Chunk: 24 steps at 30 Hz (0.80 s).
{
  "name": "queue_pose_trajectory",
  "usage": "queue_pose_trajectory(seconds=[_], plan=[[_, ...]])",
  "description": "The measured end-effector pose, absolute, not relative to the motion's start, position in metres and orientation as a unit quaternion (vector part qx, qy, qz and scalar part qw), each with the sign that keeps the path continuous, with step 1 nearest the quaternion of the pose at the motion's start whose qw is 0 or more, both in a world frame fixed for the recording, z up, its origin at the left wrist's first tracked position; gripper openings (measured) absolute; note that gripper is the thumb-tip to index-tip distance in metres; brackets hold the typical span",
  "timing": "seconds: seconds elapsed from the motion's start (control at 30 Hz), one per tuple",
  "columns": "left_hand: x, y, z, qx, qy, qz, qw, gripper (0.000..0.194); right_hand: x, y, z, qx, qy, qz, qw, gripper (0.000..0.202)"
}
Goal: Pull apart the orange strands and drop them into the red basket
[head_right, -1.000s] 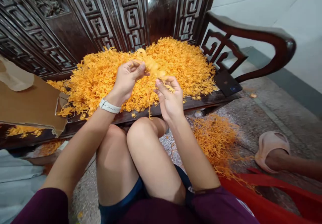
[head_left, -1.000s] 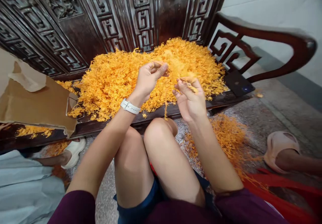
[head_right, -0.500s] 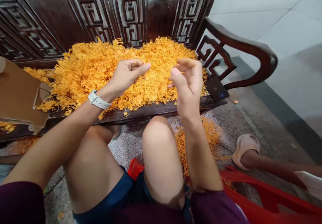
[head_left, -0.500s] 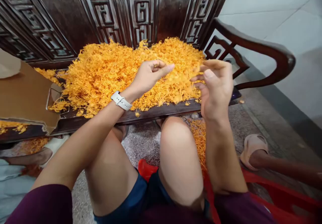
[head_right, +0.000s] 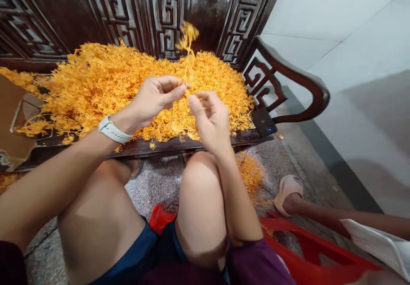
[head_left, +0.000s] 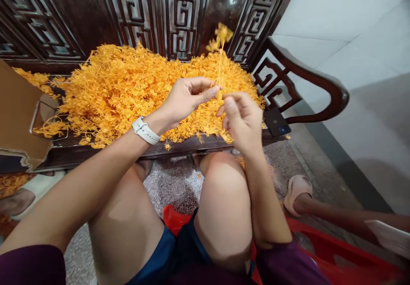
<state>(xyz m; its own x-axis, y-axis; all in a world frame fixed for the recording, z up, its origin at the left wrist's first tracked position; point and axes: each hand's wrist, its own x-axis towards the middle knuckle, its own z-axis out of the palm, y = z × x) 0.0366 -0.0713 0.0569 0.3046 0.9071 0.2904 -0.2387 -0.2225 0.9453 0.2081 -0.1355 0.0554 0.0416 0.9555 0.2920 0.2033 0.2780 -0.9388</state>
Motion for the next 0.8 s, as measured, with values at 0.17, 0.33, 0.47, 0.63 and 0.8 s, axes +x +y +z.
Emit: queue_pose_trajectory(seconds=[0.17, 0.33, 0.47, 0.63, 0.8], plan=[[0.048, -0.075, 0.061, 0.582, 0.277, 0.526, 0.556, 0.031, 0.192, -0.135, 0.042, -0.489, -0.585, 0.328, 0.557, 0.035], [0.053, -0.082, 0.067, 0.585, 0.268, 0.537, 0.545, 0.035, 0.191, -0.135, 0.036, -0.492, -0.605, 0.273, 0.564, 0.032], [0.061, -0.085, 0.067, 0.551, 0.297, 0.546, 0.556, 0.025, 0.191, -0.151, 0.038, -0.474, -0.663, 0.155, 0.559, 0.023], [0.041, -0.044, 0.049, 0.42, 0.39, 0.589, 0.57, 0.021, 0.176, -0.201, 0.046, -0.212, -0.903, 0.142, 0.346, 0.025], [0.005, -0.014, 0.034, 0.42, 0.381, 0.601, 0.563, 0.03, 0.169, -0.196, 0.058, -0.134, -0.823, 0.484, 0.266, 0.02]])
